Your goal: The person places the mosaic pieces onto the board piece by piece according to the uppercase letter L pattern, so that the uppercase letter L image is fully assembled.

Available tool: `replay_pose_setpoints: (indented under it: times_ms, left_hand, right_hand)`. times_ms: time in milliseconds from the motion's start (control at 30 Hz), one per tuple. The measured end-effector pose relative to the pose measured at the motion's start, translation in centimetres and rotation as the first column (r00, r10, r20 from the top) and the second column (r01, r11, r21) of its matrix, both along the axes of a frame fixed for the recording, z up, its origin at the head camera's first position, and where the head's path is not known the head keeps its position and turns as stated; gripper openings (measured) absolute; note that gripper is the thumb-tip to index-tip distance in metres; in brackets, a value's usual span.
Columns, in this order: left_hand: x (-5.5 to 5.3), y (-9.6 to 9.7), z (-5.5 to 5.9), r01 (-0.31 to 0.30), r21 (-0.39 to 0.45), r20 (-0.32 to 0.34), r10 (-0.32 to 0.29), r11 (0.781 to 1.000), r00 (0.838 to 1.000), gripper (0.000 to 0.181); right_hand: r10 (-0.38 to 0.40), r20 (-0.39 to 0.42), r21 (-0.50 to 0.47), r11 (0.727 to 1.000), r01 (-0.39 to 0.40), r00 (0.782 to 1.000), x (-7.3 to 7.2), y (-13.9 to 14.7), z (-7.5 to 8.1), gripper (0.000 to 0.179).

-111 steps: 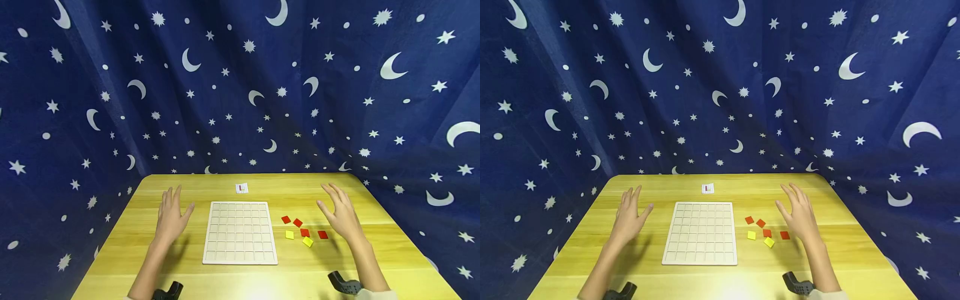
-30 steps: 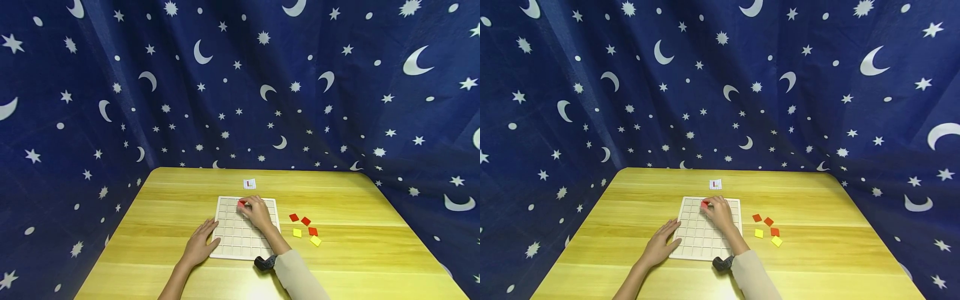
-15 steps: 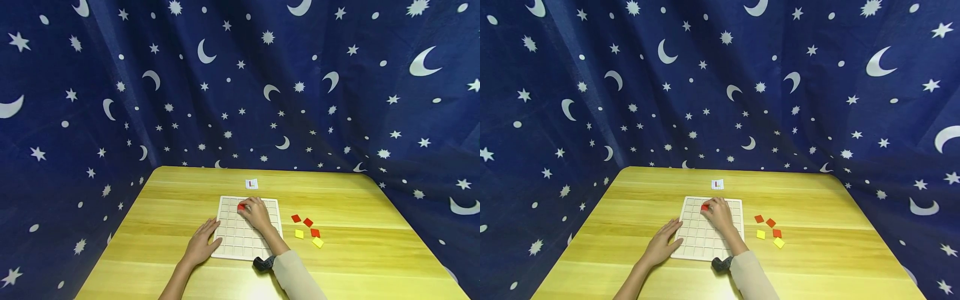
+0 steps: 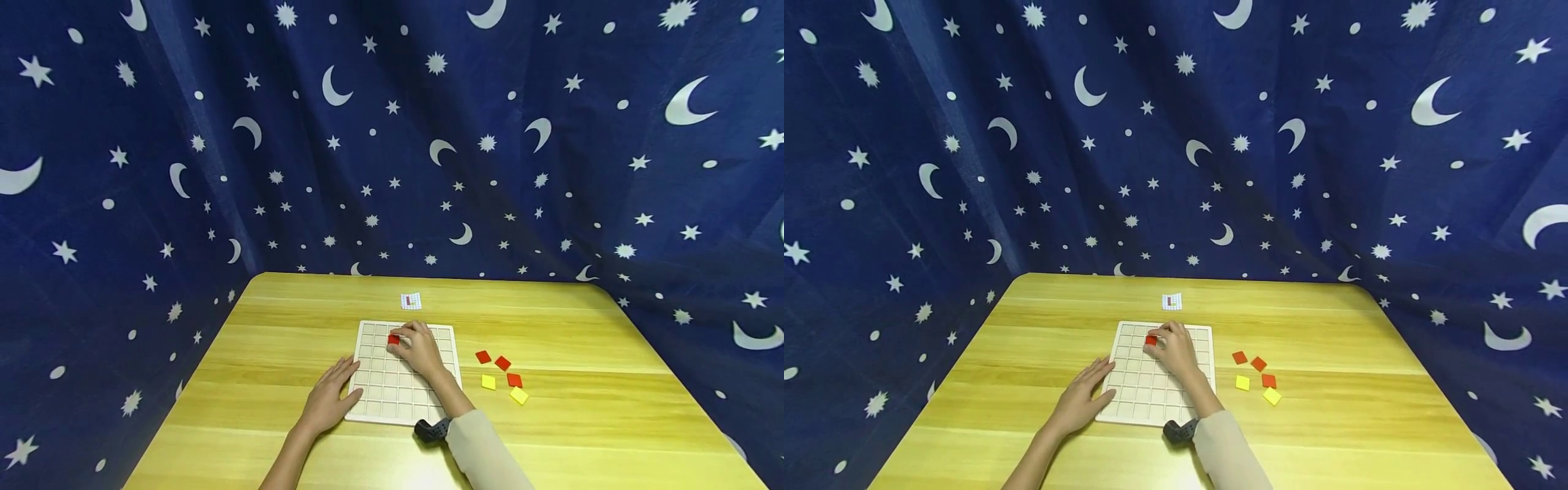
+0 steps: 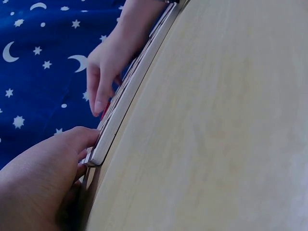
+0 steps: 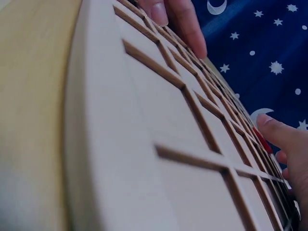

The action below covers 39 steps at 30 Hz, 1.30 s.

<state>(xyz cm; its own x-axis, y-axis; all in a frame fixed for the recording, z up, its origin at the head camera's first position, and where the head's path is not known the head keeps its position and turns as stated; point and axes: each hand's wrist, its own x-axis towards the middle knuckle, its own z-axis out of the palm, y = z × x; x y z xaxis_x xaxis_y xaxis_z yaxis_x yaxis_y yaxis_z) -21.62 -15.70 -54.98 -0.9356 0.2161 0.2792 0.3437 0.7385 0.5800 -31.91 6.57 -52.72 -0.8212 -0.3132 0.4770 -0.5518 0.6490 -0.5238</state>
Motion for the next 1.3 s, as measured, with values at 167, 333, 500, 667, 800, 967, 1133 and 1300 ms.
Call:
replay_pose_setpoints:
  times_ms: [167, 333, 500, 667, 800, 967, 1133, 1300]
  left_hand:
    - [0.2, 0.0, -0.2, -0.002, 0.002, -0.005, 0.002, 1.000, 1.000, 0.054]
    - [0.1, 0.2, -0.2, 0.004, 0.005, -0.017, -0.004, 1.000, 1.000, 0.054]
    - [0.1, 0.5, -0.2, 0.020, 0.004, -0.018, -0.020, 1.000, 1.000, 0.054]
    - [-0.1, 0.6, -0.2, 0.018, 0.003, -0.038, -0.018, 1.000, 0.999, 0.053]
    - [-0.1, 0.6, -0.2, 0.022, -0.005, -0.047, -0.022, 1.000, 0.999, 0.054]
    - [0.0, 0.5, -0.1, 0.014, -0.001, -0.037, -0.014, 1.000, 0.999, 0.054]
    - [0.1, 0.3, 0.0, 0.002, 0.015, -0.031, -0.002, 1.000, 1.000, 0.054]
    - [0.1, 0.2, 0.0, -0.001, 0.001, -0.028, 0.001, 1.000, 1.000, 0.054]
  right_hand:
    - [-0.005, -0.012, -0.036, 0.999, 0.004, 1.000, 0.3, 0.8, -0.2, 0.030]
    - [-0.025, -0.014, -0.022, 0.999, 0.025, 1.000, 0.2, 1.1, -0.4, 0.025]
    - [-0.040, -0.003, -0.008, 0.999, 0.040, 0.999, 0.3, 1.3, -0.3, 0.025]
    - [-0.009, 0.002, -0.017, 1.000, 0.009, 1.000, 0.4, 1.8, 0.0, 0.029]
    - [-0.026, -0.037, -0.096, 0.995, 0.022, 0.999, 0.8, 3.3, 0.6, 0.030]
    - [-0.103, -0.082, -0.131, 0.987, 0.091, 0.991, 1.6, 7.2, 1.7, 0.025]
    - [-0.176, -0.042, -0.111, 0.979, 0.171, 0.983, 2.9, 12.1, 2.6, 0.027]
    - [-0.205, 0.104, -0.063, 0.975, 0.212, 0.973, 3.9, 16.2, 2.3, 0.026]
